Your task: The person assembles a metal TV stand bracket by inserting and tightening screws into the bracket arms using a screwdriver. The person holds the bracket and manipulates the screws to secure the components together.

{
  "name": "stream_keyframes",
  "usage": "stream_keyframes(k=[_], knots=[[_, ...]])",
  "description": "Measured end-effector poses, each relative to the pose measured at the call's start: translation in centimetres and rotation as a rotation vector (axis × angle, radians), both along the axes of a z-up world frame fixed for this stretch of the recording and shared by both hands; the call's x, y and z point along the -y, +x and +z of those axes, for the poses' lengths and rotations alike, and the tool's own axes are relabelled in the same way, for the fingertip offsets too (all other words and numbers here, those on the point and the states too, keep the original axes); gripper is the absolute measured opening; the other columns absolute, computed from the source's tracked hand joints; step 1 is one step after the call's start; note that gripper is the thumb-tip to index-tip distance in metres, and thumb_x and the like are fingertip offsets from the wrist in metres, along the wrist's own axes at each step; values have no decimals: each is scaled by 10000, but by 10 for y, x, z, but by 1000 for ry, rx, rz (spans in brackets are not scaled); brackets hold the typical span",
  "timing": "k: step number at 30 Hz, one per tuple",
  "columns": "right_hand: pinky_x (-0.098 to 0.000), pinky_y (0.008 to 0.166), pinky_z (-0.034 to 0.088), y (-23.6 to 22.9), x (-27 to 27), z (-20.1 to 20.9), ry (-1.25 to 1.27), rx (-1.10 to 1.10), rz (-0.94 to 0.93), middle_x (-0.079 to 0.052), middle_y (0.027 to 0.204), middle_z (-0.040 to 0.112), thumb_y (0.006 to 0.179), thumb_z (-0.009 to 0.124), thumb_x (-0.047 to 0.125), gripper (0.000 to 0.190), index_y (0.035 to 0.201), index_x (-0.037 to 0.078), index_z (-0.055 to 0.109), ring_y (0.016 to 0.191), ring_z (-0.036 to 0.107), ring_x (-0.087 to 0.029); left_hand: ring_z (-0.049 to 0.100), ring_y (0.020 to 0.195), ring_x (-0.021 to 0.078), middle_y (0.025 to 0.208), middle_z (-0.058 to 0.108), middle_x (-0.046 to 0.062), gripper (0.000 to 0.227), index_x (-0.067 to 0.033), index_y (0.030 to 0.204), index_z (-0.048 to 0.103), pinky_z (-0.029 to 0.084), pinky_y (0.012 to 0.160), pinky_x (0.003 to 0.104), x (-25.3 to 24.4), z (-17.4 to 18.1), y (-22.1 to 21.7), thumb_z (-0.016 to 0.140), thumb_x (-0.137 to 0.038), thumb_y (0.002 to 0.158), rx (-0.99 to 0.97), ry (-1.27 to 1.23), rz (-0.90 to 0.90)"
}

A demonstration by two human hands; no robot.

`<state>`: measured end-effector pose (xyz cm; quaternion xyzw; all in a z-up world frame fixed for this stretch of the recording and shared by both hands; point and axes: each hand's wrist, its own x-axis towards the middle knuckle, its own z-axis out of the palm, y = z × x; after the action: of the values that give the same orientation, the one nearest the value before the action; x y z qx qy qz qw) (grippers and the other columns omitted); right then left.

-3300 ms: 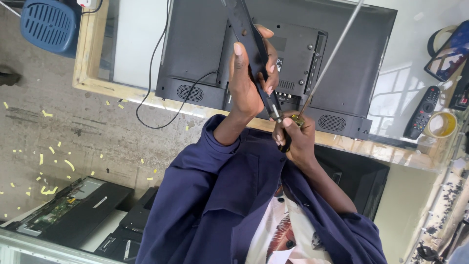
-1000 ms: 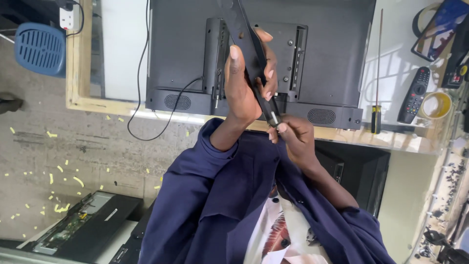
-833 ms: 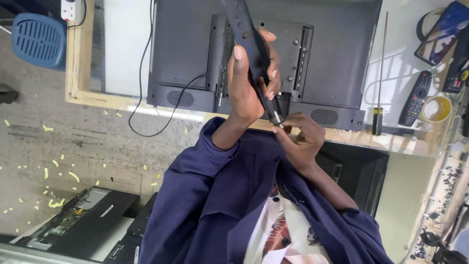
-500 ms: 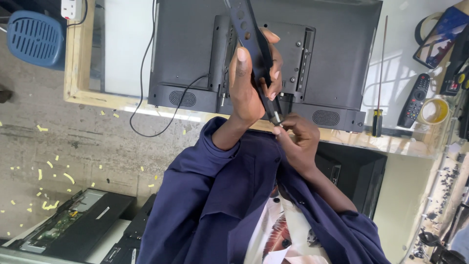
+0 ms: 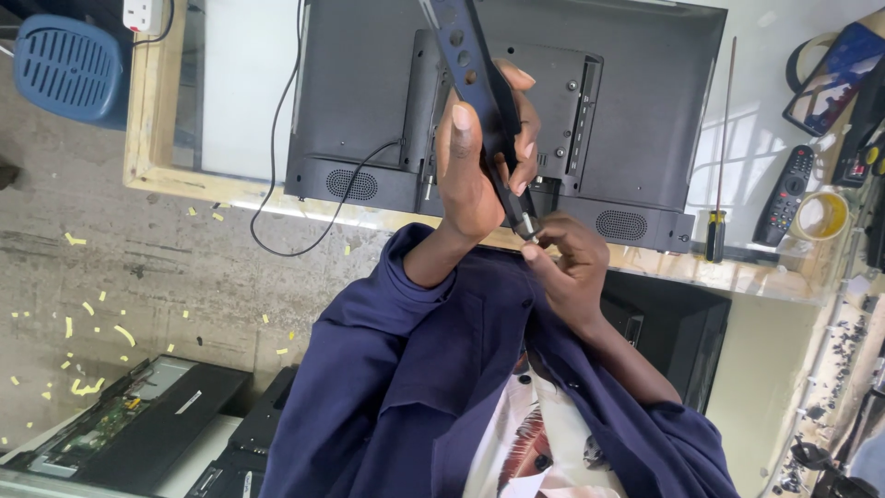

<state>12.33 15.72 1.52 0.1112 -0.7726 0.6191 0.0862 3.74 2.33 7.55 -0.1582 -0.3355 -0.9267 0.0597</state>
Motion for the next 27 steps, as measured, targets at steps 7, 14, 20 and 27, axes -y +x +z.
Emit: stream_keyframes(k=[7, 14, 20, 27], knots=[[-198, 490, 478, 4, 1, -10, -372, 349, 70, -102, 713, 623, 920, 632, 86, 128, 866, -30, 642, 538, 576, -120, 336, 431, 95, 737, 470, 36, 478, -80, 1139, 505, 280, 375, 201, 2, 4, 3, 452, -540, 1020, 0, -26, 15], [-247, 519, 408, 2, 4, -11, -437, 256, 181, -122, 698, 563, 992, 537, 326, 406, 885, -49, 650, 545, 499, -171, 344, 429, 97, 725, 471, 42, 505, -83, 1139, 515, 284, 381, 203, 0, 3, 5, 460, -567, 1010, -3, -39, 35], [-217, 586, 435, 4, -6, -27, -322, 228, 26, -69, 822, 583, 850, 733, 147, 174, 898, 21, 623, 652, 548, -118, 348, 434, 99, 726, 477, 39, 517, -90, 1127, 518, 286, 395, 211, 0, 5, 5, 475, -588, 995, 18, -52, 33], [-198, 539, 404, 2, 0, -13, -331, 221, 42, -58, 820, 532, 873, 704, 119, 133, 843, 57, 590, 594, 491, -97, 342, 435, 101, 725, 477, 49, 528, -75, 1129, 521, 290, 393, 206, 0, 3, 5, 478, -583, 996, 12, -60, 43]])
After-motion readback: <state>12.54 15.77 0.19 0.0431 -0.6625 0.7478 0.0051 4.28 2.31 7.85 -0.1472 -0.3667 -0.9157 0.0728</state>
